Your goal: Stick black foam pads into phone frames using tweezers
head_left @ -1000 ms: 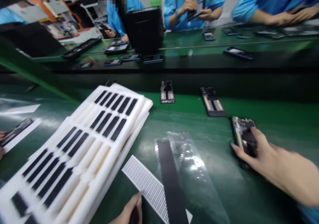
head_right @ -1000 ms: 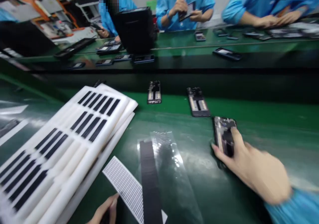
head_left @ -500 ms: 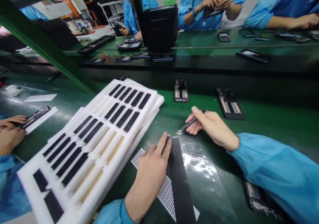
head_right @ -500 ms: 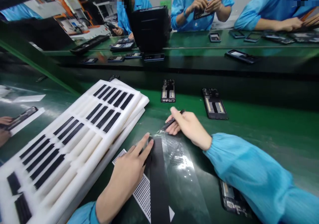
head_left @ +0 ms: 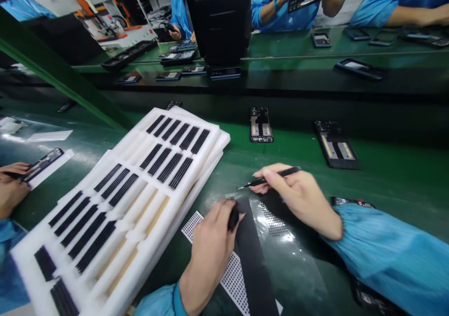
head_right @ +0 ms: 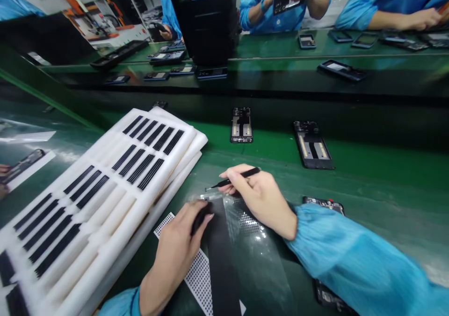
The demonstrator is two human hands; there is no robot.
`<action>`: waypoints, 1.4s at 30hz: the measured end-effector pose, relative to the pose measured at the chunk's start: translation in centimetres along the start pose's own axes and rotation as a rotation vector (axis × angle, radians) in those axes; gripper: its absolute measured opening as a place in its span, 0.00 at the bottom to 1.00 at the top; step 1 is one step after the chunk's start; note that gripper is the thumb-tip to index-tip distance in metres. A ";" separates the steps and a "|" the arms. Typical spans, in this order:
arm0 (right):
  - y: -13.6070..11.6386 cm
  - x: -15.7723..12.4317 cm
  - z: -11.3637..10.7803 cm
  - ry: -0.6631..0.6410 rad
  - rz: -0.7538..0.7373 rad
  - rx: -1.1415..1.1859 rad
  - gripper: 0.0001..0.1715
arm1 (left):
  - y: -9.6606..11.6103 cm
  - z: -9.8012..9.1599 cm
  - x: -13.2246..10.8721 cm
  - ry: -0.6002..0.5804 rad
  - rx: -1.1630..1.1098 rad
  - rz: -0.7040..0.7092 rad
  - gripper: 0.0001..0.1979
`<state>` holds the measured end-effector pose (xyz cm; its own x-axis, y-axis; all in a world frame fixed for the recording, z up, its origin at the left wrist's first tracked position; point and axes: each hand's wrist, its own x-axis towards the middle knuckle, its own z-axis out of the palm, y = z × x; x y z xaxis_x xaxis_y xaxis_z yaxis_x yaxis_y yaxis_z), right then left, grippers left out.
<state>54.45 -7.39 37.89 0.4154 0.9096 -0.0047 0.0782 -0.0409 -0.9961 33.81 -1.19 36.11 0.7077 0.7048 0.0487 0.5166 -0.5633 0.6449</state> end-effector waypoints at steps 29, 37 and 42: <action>-2.3 -3.9 1.1 -0.021 0.077 0.181 0.14 | 3.2 -0.2 -0.5 -0.099 -1.541 -0.339 0.18; -2.3 -4.0 1.3 0.010 0.089 0.152 0.16 | 3.3 -0.1 -0.4 -0.089 -1.556 -0.362 0.18; -2.3 -4.0 1.3 0.008 0.085 0.158 0.15 | 3.2 0.0 -0.3 -0.084 -1.574 -0.384 0.18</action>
<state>51.44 -10.38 40.04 0.4217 0.9023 -0.0895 -0.1003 -0.0517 -0.9936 35.27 -3.24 38.14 0.7107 0.6382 -0.2961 -0.2812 0.6435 0.7119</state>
